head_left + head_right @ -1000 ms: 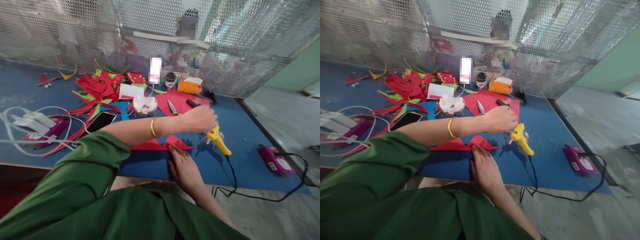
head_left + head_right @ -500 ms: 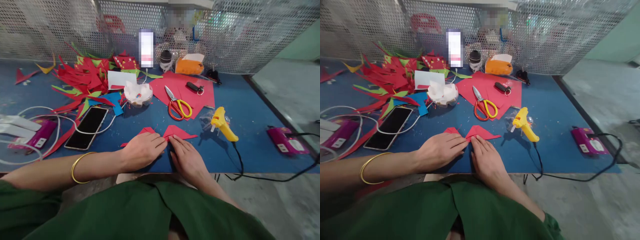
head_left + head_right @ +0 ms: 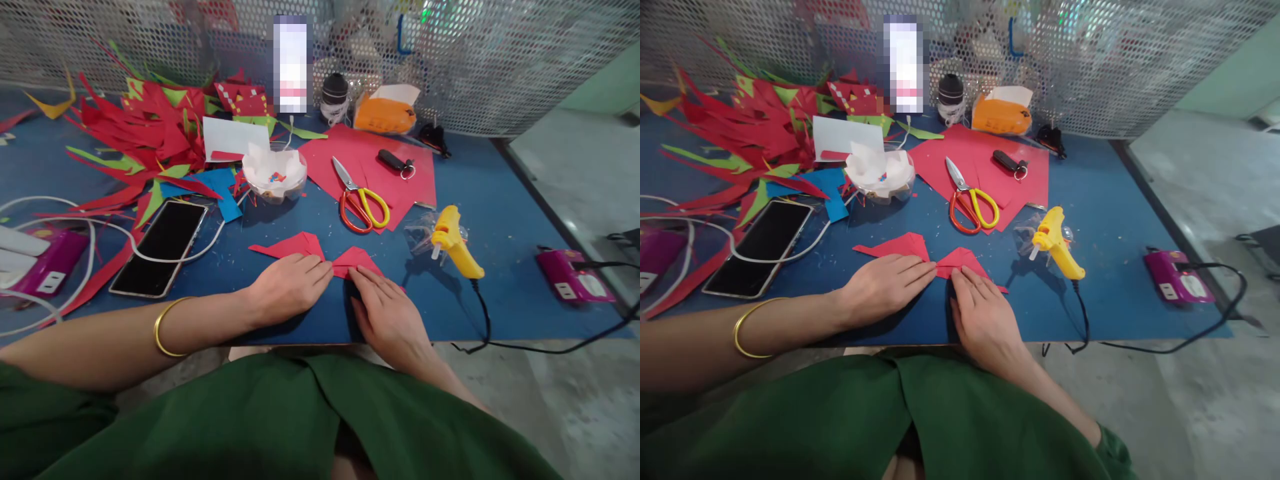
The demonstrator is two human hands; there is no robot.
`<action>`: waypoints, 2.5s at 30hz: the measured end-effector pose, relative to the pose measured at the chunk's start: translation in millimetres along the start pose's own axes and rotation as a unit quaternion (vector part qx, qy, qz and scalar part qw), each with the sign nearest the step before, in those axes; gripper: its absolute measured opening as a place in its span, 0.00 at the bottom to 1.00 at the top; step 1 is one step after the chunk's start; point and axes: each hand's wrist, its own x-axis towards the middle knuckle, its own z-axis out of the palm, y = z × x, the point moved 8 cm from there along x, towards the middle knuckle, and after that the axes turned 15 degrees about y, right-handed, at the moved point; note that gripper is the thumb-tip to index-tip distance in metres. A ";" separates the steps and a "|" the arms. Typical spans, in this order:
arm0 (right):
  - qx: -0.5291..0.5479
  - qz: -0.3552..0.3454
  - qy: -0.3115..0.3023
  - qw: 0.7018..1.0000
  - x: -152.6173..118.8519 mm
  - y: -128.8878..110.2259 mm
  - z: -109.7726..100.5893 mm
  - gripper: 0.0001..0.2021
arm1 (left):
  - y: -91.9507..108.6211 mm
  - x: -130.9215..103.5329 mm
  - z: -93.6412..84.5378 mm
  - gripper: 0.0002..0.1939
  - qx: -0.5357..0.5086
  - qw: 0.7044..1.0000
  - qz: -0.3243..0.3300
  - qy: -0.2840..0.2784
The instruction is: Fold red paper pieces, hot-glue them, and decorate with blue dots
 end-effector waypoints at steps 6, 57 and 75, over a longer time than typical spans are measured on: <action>-0.007 -0.011 0.026 1.000 -0.2 8.3 -9.6 0.19 | 2.7 -2.6 -5.1 0.16 -0.030 0.999 -0.012 0.028; 0.063 0.099 0.094 0.989 137.7 51.5 12.2 0.16 | -90.2 -48.9 39.5 0.13 -0.435 0.712 -0.503 -0.224; 0.273 0.012 -0.090 0.958 119.5 13.9 69.2 0.04 | -90.7 -46.9 39.6 0.11 -0.428 0.734 -0.482 -0.214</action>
